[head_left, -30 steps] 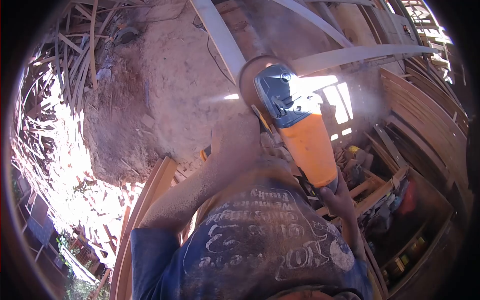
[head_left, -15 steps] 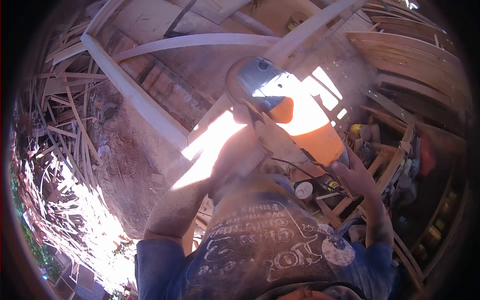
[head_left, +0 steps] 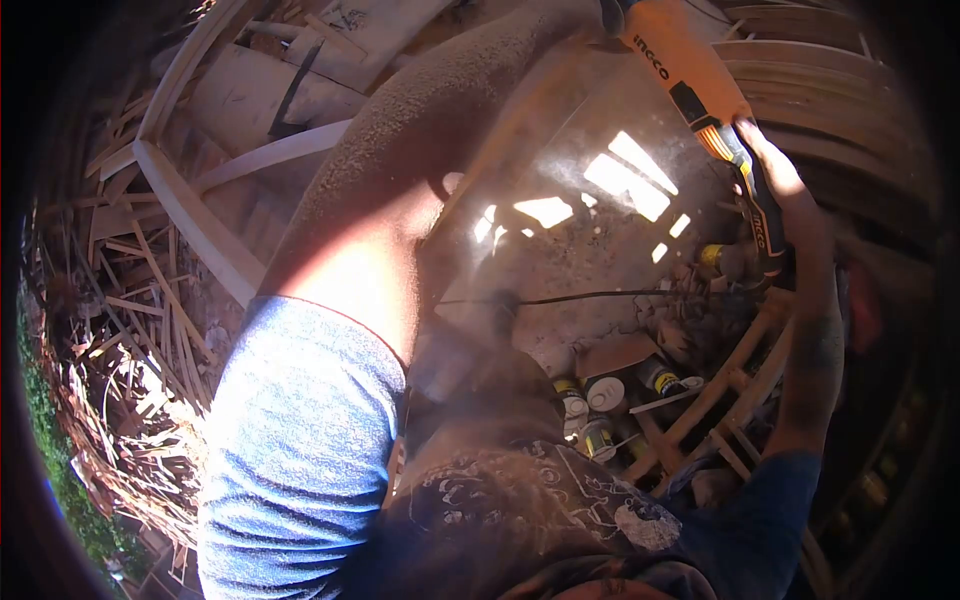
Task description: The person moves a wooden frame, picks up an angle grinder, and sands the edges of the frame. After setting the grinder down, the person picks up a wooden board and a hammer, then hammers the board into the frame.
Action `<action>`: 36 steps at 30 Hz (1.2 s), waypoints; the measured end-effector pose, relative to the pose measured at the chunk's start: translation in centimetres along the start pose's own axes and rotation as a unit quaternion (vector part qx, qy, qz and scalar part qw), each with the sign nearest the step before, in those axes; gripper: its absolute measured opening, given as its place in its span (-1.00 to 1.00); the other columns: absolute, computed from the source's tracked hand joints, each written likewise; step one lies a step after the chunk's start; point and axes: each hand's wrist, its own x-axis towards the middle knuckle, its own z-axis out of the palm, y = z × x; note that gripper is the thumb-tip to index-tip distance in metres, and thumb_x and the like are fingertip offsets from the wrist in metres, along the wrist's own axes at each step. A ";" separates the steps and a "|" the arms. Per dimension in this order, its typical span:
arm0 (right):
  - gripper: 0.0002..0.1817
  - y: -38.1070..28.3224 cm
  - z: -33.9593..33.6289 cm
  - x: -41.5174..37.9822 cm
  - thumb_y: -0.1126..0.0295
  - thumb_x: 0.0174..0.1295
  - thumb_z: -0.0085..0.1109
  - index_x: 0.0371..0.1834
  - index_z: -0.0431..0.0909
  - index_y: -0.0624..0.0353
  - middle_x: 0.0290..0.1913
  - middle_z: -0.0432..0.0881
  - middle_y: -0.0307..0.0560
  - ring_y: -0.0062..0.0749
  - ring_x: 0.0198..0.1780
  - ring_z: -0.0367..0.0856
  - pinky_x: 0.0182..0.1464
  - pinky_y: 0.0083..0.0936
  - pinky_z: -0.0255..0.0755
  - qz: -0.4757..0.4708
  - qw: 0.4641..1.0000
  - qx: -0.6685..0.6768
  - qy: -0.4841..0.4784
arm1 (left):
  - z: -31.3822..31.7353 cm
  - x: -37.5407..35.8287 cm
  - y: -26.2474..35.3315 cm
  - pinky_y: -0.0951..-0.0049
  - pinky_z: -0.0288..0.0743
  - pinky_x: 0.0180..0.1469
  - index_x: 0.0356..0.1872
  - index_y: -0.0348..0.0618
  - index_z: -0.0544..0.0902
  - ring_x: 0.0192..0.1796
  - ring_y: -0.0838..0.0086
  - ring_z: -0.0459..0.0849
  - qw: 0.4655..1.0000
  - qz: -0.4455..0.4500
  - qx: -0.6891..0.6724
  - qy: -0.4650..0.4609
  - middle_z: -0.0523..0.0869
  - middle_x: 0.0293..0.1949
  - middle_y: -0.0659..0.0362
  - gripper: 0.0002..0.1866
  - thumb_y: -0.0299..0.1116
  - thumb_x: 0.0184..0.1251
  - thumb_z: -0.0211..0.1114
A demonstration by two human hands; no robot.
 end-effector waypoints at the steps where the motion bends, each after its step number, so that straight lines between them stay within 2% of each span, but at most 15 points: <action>1: -0.40 -0.5 -0.2 0.7 -0.38 0.27 0.07 -0.27 0.51 0.00 -0.66 0.46 -0.27 -0.57 -0.73 0.43 -0.64 -0.59 0.38 0.016 1.000 0.009 0.007 | 0.0 1.1 0.0 0.12 0.63 -0.21 -0.24 -0.25 0.71 -0.28 0.11 0.78 1.000 0.006 0.008 0.007 0.76 -0.39 -0.06 -0.75 -0.28 0.18 0.33; 2: -0.38 -0.4 -0.5 1.1 -0.41 0.26 0.05 -0.29 0.50 -0.01 -0.68 0.45 -0.28 -0.56 -0.74 0.42 -0.65 -0.58 0.38 0.034 0.999 0.018 0.012 | -0.1 1.6 0.2 0.12 0.63 -0.21 -0.24 -0.25 0.72 -0.29 0.12 0.78 1.000 0.007 0.013 0.013 0.76 -0.39 -0.06 -0.75 -0.28 0.17 0.33; 5: -0.40 1.7 -2.9 3.2 -0.32 0.29 0.11 -0.16 0.51 0.06 -0.53 0.56 -0.25 -0.60 -0.59 0.52 -0.51 -0.62 0.46 0.017 0.998 0.030 -0.045 | -0.1 1.8 -0.4 0.12 0.63 -0.23 -0.26 -0.25 0.73 -0.30 0.12 0.78 1.000 0.012 0.014 0.025 0.76 -0.40 -0.06 -0.75 -0.28 0.15 0.34; 8: -0.40 2.4 -1.7 0.5 -0.26 0.32 0.12 -0.02 0.50 0.11 -0.35 0.59 -0.21 -0.58 -0.40 0.55 -0.34 -0.59 0.48 -0.007 0.996 -0.003 -0.085 | -0.1 -2.4 -0.7 0.11 0.63 -0.24 -0.28 -0.25 0.73 -0.32 0.13 0.79 0.999 0.016 0.013 0.032 0.76 -0.41 -0.06 -0.76 -0.28 0.13 0.34; 14: -0.36 4.0 6.4 -8.3 -0.14 0.39 0.13 0.26 0.47 0.19 0.01 0.63 -0.12 -0.54 -0.03 0.61 0.00 -0.53 0.51 -0.084 0.974 -0.095 -0.187 | -0.1 -19.8 -3.1 0.13 0.63 -0.27 -0.27 -0.27 0.72 -0.33 0.15 0.78 0.999 -0.033 -0.006 0.028 0.75 -0.41 -0.06 -0.76 -0.31 0.13 0.33; 16: -0.33 5.7 8.6 -10.3 0.05 0.44 0.12 0.46 0.27 0.24 0.28 0.47 -0.09 -0.44 0.26 0.43 0.28 -0.42 0.34 -0.099 0.963 -0.093 -0.232 | 0.0 -26.2 -4.3 0.15 0.62 -0.28 -0.24 -0.29 0.70 -0.33 0.17 0.77 0.997 -0.066 -0.011 0.032 0.74 -0.39 -0.06 -0.76 -0.33 0.16 0.32; 18: -0.34 5.7 10.9 -13.2 0.13 0.42 0.11 0.48 0.24 0.23 0.31 0.45 -0.05 -0.36 0.29 0.43 0.30 -0.37 0.35 -0.079 0.954 -0.174 -0.231 | 0.7 -32.0 -5.1 0.17 0.61 -0.29 -0.20 -0.31 0.68 -0.33 0.18 0.76 0.994 -0.096 -0.013 0.040 0.73 -0.37 -0.06 -0.76 -0.35 0.18 0.30; 21: -0.31 6.6 14.2 -16.3 0.14 0.33 0.22 0.43 0.28 0.26 0.17 0.55 -0.03 -0.35 0.19 0.50 0.21 -0.37 0.43 -0.077 0.949 -0.166 -0.257 | 2.2 -39.1 -5.9 0.19 0.60 -0.30 -0.15 -0.34 0.64 -0.32 0.20 0.74 0.992 -0.105 0.016 0.071 0.71 -0.35 -0.05 -0.75 -0.38 0.22 0.28; 24: -0.32 7.2 16.3 -17.9 0.22 0.32 0.22 0.44 0.25 0.26 0.15 0.55 -0.02 -0.38 0.13 0.53 0.14 -0.42 0.47 -0.107 0.933 -0.203 -0.278 | 4.3 -44.1 -6.4 0.22 0.59 -0.32 -0.10 -0.38 0.60 -0.32 0.22 0.73 0.980 -0.087 0.098 0.152 0.69 -0.32 -0.05 -0.74 -0.41 0.26 0.26; 26: -0.32 6.5 18.2 -19.7 0.25 0.30 0.23 0.44 0.24 0.27 0.13 0.55 -0.03 -0.42 0.09 0.55 0.07 -0.47 0.50 -0.070 0.938 -0.190 -0.281 | 4.6 -46.9 -6.2 0.26 0.57 -0.36 -0.19 -0.33 0.58 -0.37 0.24 0.71 0.964 -0.090 0.112 0.222 0.68 -0.33 -0.02 -0.80 -0.42 0.23 0.28; 27: -0.32 6.3 19.0 -20.5 0.27 0.29 0.24 0.43 0.24 0.27 0.12 0.55 -0.03 -0.43 0.06 0.56 0.04 -0.50 0.51 -0.053 0.941 -0.180 -0.282 | 4.3 -47.8 -5.9 0.30 0.53 -0.42 -0.34 -0.26 0.56 -0.43 0.26 0.69 0.953 -0.156 0.017 0.259 0.68 -0.35 0.03 -0.88 -0.45 0.17 0.30; 28: -0.28 6.2 19.7 -21.1 0.20 0.28 0.23 0.46 0.23 0.26 0.18 0.53 -0.02 -0.40 0.14 0.52 0.13 -0.45 0.45 -0.048 0.936 -0.198 -0.287 | 3.8 -48.5 -5.6 0.34 0.49 -0.47 -0.49 -0.19 0.55 -0.49 0.28 0.67 0.928 -0.218 -0.079 0.293 0.68 -0.38 0.08 -0.89 -0.47 0.11 0.33; 30: -0.20 6.1 20.6 -21.9 0.06 0.27 0.21 0.50 0.21 0.25 0.28 0.48 0.00 -0.33 0.28 0.45 0.30 -0.37 0.33 -0.040 0.926 -0.232 -0.296 | 2.9 -49.9 -5.7 0.34 0.53 -0.44 -0.43 -0.21 0.59 -0.47 0.27 0.69 0.935 -0.240 -0.067 0.254 0.69 -0.40 0.08 -0.92 -0.46 0.14 0.32; 33: -0.18 6.8 21.0 -22.0 0.04 0.26 0.23 0.49 0.21 0.26 0.26 0.50 0.01 -0.33 0.27 0.47 0.28 -0.37 0.35 -0.071 0.918 -0.214 -0.327 | 2.5 -51.2 -5.8 0.34 0.59 -0.38 -0.38 -0.24 0.63 -0.43 0.26 0.73 0.939 -0.265 -0.048 0.214 0.70 -0.43 0.08 -0.91 -0.44 0.16 0.32; 36: -0.16 7.4 21.1 -22.3 0.03 0.25 0.25 0.49 0.21 0.27 0.26 0.51 0.00 -0.34 0.26 0.47 0.27 -0.36 0.37 -0.092 0.916 -0.236 -0.310 | 1.3 -51.6 -5.6 0.32 0.62 -0.34 -0.39 -0.26 0.66 -0.40 0.24 0.76 0.942 -0.277 -0.039 0.185 0.71 -0.47 0.05 -0.89 -0.42 0.14 0.33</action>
